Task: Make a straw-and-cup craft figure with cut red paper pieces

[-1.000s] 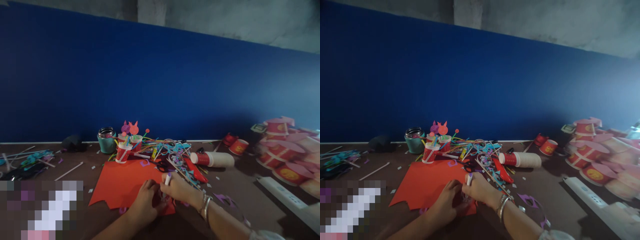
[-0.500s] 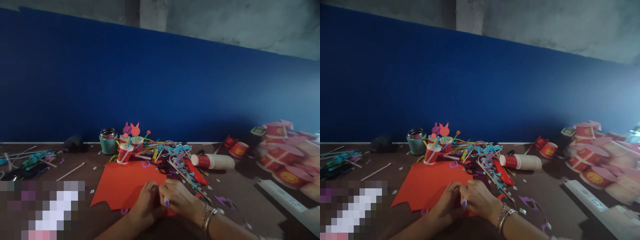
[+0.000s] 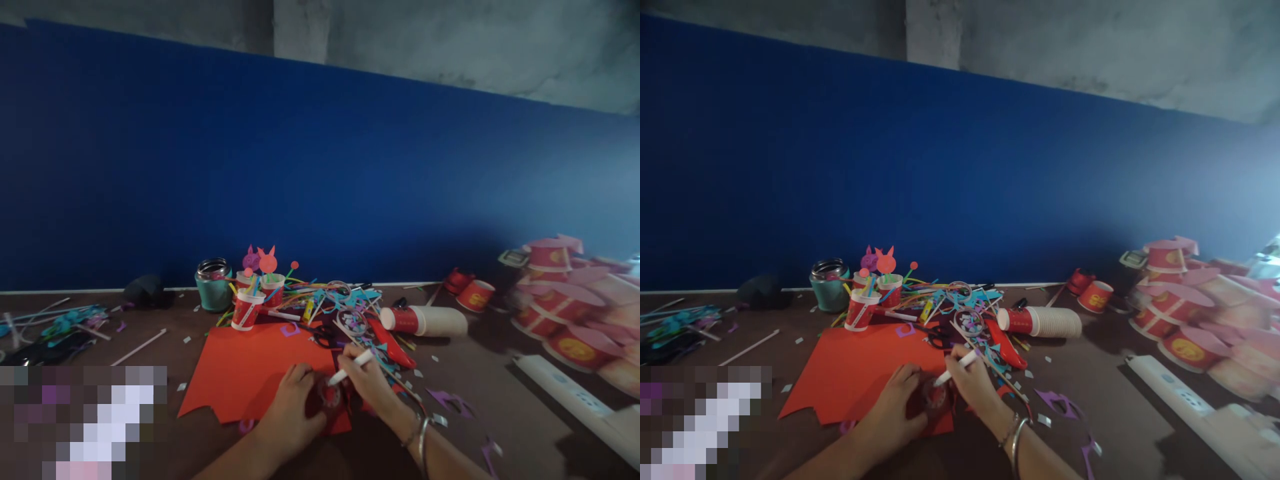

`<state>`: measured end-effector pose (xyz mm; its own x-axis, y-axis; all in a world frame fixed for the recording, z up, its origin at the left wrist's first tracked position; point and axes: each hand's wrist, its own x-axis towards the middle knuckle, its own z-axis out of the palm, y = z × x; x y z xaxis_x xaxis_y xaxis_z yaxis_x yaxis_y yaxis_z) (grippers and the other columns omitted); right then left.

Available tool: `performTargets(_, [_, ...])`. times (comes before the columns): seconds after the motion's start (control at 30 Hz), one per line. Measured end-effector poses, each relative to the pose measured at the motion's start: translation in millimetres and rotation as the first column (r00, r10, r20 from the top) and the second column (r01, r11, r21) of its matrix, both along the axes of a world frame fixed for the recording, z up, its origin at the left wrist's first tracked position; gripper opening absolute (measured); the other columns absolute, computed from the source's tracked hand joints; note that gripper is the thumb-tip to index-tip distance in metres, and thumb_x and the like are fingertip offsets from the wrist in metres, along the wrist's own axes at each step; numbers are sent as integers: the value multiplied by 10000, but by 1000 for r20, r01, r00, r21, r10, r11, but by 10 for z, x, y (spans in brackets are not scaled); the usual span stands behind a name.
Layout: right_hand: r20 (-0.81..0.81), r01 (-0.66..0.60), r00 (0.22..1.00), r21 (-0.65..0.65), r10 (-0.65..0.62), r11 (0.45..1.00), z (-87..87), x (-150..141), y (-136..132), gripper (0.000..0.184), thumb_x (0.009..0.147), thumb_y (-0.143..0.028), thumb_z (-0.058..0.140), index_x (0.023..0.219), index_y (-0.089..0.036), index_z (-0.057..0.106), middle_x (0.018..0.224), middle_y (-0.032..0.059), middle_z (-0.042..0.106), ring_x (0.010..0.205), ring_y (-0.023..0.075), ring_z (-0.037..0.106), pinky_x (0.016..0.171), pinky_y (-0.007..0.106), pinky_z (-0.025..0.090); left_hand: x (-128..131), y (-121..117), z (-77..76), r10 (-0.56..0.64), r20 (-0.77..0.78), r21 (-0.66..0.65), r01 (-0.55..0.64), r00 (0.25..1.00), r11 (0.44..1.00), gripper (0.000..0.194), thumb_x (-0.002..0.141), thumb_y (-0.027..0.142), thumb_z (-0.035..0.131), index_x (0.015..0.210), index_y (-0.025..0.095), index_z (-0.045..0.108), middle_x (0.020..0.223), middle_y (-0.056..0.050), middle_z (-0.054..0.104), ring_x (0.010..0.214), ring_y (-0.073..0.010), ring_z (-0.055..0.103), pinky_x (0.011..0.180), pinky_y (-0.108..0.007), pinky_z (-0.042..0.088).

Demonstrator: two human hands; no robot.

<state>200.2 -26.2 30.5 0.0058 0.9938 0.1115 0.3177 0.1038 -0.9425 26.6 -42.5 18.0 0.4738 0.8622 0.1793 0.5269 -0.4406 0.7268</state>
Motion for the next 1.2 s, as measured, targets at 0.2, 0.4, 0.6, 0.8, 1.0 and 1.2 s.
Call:
performTargets(0.2, [-309, 237, 903, -222, -299, 946, -98, 78, 82, 195, 706, -322, 500, 576, -208, 410, 448, -77, 405, 396, 90, 386, 427, 221, 293, -17, -15, 27, -5, 16, -24, 6, 1000, 1000, 406, 665, 288, 638, 1054, 199, 566, 1060, -78, 539, 985, -232, 480, 882, -354, 373])
performTargets(0.4, [-313, 167, 922, -211, -228, 963, -58, 52, 47, 246, 702, -352, 544, 531, -199, 458, 400, -58, 454, 400, 107, 427, 441, 237, 310, -18, -18, 68, 0, 62, -23, 2, 998, 1000, 344, 698, 310, 617, 1018, 190, 585, 1012, -78, 568, 942, -221, 509, 853, -346, 397])
performTargets(0.6, [-366, 241, 877, -226, -311, 944, -99, 70, 68, 197, 665, -363, 596, 614, -208, 485, 482, -54, 494, 452, 121, 462, 452, 241, 342, -50, 25, 175, 106, 289, -185, -53, 952, 981, 199, 784, 278, 497, 941, 186, 577, 926, -46, 633, 866, -181, 572, 790, -283, 439])
performTargets(0.8, [-393, 252, 859, -234, -329, 939, -135, 102, 82, 196, 681, -393, 584, 700, -218, 498, 533, -38, 516, 459, 137, 490, 447, 256, 376, -70, -23, 184, -14, 189, -94, 32, 982, 995, 275, 663, 252, 615, 931, 199, 585, 981, -52, 594, 921, -198, 540, 832, -303, 425])
performTargets(1.0, [-368, 199, 889, -221, -271, 955, -155, 106, 90, 236, 698, -415, 573, 615, -220, 468, 474, -41, 485, 443, 134, 476, 440, 255, 360, -71, -85, 92, -104, 10, 44, 103, 995, 994, 449, 571, 300, 690, 999, 221, 581, 1065, -70, 532, 993, -245, 488, 880, -371, 389])
performTargets(1.2, [-352, 179, 903, -216, -248, 960, -105, 104, 60, 236, 709, -402, 557, 593, -217, 468, 457, -52, 478, 421, 121, 451, 451, 257, 345, -65, -59, 51, -91, 16, 57, 90, 996, 994, 409, 615, 313, 659, 1004, 226, 567, 1062, -72, 537, 987, -245, 484, 877, -377, 385])
